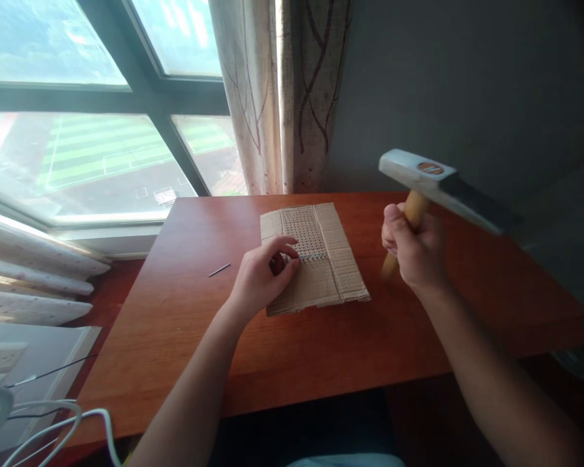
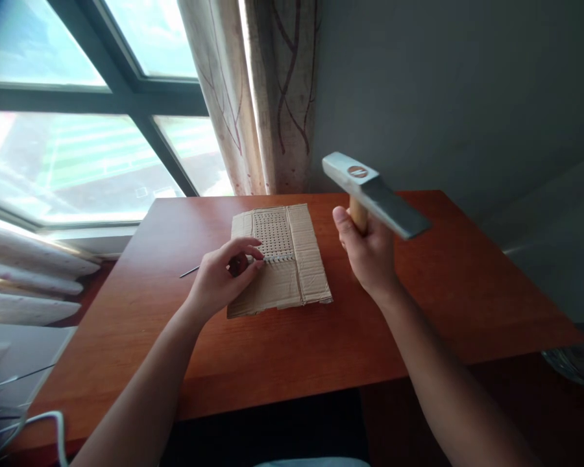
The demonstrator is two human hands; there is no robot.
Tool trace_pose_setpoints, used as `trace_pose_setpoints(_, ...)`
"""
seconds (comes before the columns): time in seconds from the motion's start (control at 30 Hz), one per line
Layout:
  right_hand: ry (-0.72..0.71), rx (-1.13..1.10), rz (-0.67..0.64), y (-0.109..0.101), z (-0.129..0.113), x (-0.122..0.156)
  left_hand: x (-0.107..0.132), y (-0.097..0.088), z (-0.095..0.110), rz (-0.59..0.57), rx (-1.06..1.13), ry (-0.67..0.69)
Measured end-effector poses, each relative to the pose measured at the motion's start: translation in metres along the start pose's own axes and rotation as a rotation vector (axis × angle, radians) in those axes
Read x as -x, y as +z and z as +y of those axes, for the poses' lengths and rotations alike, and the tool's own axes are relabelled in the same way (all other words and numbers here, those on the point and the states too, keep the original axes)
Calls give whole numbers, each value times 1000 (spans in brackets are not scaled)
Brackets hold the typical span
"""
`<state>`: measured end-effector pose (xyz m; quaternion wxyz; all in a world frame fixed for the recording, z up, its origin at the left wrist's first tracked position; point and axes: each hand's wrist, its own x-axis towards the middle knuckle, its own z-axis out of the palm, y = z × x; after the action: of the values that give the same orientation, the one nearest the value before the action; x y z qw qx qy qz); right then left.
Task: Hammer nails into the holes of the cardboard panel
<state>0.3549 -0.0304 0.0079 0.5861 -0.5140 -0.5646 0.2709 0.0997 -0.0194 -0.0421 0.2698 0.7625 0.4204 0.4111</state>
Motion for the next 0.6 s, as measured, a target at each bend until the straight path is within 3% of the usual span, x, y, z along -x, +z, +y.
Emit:
trace_pose_setpoints(0.17,-51,-116,210,6,17,-10,-1,-9,-2,212,108,-34)
trace_pose_setpoints(0.27,-72,-150,224,3,23,-11,-3,-19,-11,345,102,-111)
trace_pose_setpoints(0.33,-69,-177,186,-1,25,-11,-3,-29,-18,367,6,-164)
trace_pose_setpoints(0.43,-46,-175,151,-6,27,-11,-2,-48,-27,287,-274,-231)
trace_pose_setpoints(0.6,-43,-169,198,-7,27,-12,8,-76,-47,2,-790,-385)
